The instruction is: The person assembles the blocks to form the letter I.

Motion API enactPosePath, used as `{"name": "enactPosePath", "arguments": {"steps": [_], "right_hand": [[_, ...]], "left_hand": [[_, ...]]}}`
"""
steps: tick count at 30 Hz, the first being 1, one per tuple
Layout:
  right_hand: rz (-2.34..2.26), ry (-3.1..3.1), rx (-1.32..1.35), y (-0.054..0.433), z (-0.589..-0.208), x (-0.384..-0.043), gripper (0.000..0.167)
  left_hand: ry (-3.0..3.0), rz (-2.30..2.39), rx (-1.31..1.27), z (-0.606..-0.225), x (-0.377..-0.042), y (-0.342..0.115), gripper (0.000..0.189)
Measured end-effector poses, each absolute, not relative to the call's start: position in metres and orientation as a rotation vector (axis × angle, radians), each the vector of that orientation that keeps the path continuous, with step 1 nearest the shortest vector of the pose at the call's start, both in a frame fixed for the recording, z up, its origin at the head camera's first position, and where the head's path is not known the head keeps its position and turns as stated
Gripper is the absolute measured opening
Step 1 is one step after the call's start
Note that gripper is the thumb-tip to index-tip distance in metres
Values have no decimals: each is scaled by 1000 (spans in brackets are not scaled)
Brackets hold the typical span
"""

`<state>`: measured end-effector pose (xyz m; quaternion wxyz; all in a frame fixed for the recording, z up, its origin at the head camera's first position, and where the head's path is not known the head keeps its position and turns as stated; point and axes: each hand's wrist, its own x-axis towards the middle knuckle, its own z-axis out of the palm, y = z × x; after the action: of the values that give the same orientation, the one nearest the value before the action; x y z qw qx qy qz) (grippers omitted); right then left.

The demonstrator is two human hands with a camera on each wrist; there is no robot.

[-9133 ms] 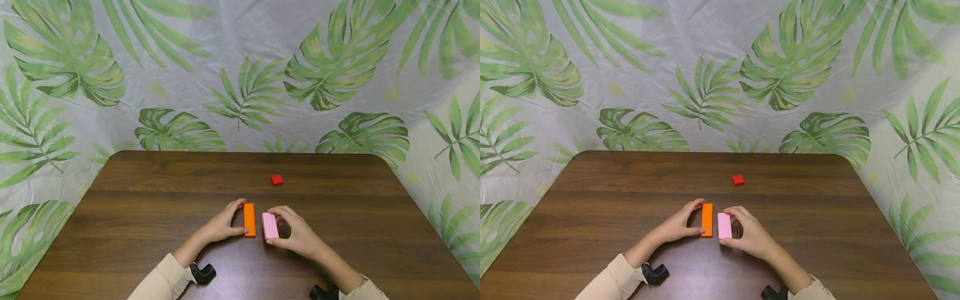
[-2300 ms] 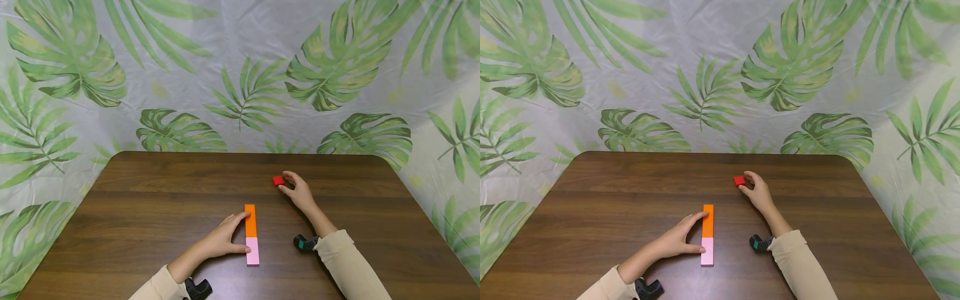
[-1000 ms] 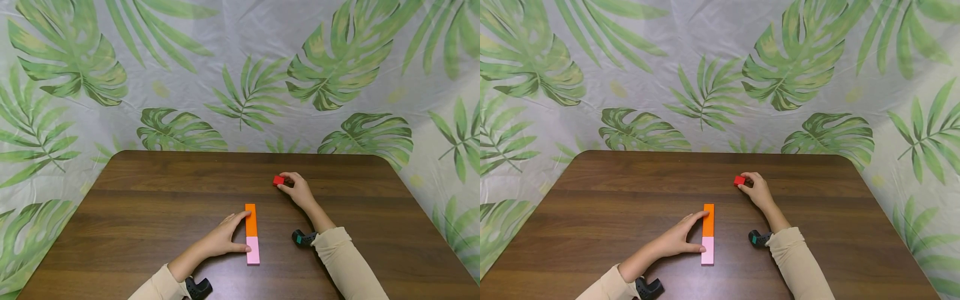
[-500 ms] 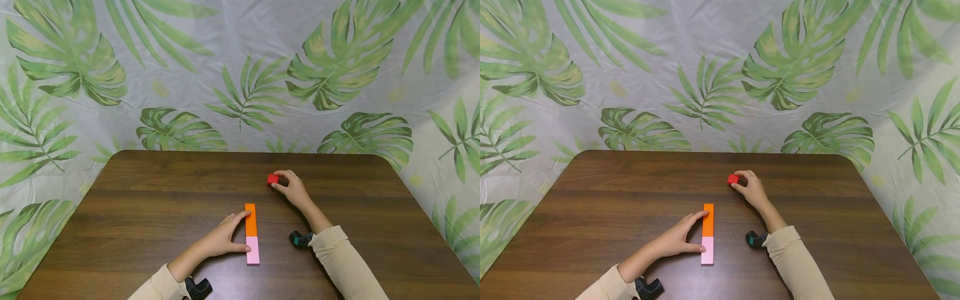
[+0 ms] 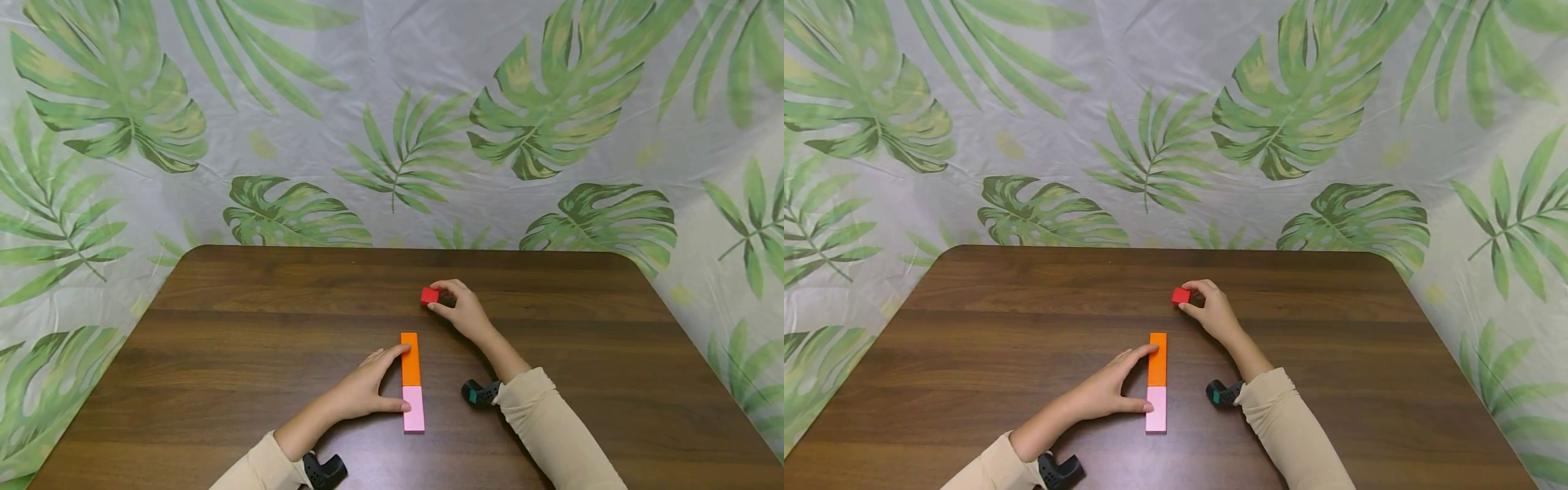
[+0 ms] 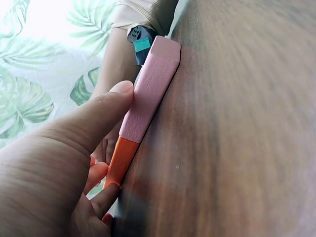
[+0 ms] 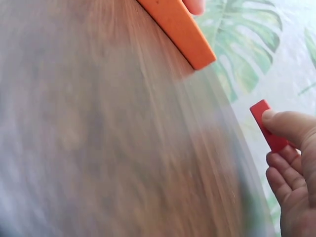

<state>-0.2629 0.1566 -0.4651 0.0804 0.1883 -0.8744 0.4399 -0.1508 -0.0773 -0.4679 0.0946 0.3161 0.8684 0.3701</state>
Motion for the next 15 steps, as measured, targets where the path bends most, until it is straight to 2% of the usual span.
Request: {"name": "enactPosePath", "arguments": {"steps": [15], "right_hand": [[1350, -2618, 662, 137, -471, -258, 30]], "left_hand": [[2557, 1106, 911, -466, -151, -78, 89]]}}
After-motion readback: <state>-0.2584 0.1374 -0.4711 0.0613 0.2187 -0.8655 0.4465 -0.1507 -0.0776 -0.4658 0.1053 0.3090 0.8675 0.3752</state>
